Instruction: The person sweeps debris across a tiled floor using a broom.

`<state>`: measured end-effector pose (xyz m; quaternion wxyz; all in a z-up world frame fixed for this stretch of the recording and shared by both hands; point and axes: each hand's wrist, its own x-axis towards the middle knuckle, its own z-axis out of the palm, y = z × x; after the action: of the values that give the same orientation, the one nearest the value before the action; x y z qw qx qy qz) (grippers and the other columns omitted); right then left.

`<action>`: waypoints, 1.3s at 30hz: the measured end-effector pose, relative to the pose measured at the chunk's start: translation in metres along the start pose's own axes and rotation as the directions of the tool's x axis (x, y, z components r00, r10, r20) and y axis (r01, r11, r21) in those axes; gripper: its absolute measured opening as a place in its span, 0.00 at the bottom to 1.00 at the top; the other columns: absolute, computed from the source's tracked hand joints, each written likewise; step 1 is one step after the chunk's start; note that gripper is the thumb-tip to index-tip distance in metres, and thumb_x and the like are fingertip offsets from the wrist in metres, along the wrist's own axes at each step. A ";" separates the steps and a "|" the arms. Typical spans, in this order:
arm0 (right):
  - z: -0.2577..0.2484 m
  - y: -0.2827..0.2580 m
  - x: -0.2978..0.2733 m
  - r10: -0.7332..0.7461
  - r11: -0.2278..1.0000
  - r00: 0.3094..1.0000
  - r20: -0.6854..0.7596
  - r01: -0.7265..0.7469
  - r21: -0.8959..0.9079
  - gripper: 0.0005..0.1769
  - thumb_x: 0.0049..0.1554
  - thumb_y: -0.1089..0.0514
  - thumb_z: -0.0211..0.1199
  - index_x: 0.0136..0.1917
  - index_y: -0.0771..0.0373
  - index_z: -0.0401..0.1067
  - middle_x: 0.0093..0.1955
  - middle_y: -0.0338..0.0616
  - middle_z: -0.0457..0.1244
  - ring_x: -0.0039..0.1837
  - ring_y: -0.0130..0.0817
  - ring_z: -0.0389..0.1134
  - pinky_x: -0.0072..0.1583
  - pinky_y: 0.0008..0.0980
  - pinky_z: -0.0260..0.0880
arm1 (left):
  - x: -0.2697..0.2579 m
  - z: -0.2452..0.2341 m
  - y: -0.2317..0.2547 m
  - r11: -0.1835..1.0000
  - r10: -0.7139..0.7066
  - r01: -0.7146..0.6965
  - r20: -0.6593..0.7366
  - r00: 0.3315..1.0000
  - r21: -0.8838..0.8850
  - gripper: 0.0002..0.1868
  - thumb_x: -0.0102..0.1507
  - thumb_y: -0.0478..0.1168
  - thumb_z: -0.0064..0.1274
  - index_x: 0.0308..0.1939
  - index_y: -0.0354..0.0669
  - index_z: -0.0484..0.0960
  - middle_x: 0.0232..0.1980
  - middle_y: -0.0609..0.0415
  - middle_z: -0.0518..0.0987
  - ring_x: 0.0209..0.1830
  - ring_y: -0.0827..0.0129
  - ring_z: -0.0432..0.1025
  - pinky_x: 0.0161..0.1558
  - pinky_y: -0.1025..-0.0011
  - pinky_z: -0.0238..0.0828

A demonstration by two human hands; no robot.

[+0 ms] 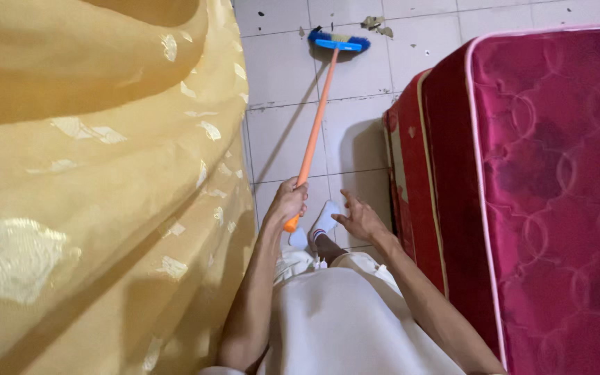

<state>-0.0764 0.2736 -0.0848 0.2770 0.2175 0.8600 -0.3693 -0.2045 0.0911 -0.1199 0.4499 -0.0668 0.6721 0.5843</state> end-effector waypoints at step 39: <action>0.102 0.156 -0.156 0.063 0.791 0.997 0.048 -0.079 0.607 0.35 0.65 0.34 0.46 0.72 0.61 0.66 0.56 0.50 0.68 0.53 0.39 0.70 0.55 0.40 0.73 | -0.244 0.130 -0.165 0.995 -0.071 0.055 -0.195 0.978 -0.082 0.10 0.71 0.41 0.42 0.52 0.41 0.73 0.29 0.57 0.68 0.16 0.73 0.65 0.17 0.71 0.65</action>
<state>0.1636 0.2686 -0.1245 0.2169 0.3224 0.6833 -0.6181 0.1082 0.0437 -0.0620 0.3962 -0.1630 0.6884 0.5853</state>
